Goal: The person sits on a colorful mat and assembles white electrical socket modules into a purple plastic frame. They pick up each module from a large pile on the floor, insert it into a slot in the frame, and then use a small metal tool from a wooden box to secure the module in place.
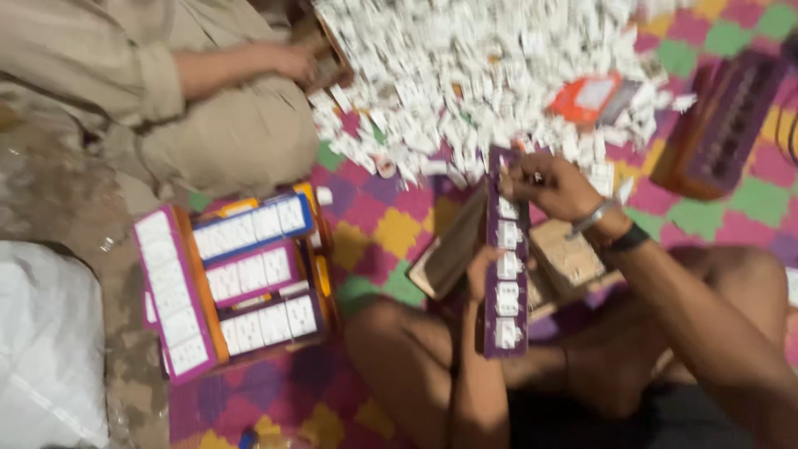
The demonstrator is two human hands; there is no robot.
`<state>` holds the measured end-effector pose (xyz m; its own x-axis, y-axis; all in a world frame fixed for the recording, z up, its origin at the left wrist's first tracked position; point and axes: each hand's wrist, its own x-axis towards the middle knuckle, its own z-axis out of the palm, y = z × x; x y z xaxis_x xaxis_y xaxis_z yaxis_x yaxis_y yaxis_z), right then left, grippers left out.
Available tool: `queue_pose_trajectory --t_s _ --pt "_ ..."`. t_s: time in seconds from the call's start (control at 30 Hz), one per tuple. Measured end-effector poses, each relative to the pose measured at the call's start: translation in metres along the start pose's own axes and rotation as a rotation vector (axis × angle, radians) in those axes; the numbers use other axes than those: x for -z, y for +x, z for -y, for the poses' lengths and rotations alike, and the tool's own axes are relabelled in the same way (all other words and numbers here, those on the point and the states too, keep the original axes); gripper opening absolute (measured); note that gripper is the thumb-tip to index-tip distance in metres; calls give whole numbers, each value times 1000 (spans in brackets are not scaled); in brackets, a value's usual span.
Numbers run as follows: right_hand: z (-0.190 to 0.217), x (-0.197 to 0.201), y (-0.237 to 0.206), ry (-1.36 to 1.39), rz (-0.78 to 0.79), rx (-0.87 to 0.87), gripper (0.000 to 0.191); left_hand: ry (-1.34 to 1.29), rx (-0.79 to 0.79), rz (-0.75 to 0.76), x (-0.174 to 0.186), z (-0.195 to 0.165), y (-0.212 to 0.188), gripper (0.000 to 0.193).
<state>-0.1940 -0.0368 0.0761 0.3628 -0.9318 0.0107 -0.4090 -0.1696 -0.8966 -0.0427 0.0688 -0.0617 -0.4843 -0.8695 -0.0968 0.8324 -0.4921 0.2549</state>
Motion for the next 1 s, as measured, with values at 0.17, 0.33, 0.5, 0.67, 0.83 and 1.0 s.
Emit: queue_pose_trajectory --t_s 0.17,0.33,0.5,0.67,0.83,1.0 --pt "-8 8 3 102 50 -23 11 63 31 28 0 -1 3 49" --pt "-11 -4 -7 98 -83 -36 15 56 64 24 8 2 5 46" --pt "7 -24 -29 -450 -256 224 11 50 39 -70 9 6 7 41" --pt "5 -22 -29 -425 -288 192 14 11 58 -71 11 9 5 40" --pt "-10 -23 -18 -240 -374 -120 16 104 77 -5 8 12 6 37" --pt "-11 -24 -29 -230 -350 203 15 12 49 -69 0 9 8 36"
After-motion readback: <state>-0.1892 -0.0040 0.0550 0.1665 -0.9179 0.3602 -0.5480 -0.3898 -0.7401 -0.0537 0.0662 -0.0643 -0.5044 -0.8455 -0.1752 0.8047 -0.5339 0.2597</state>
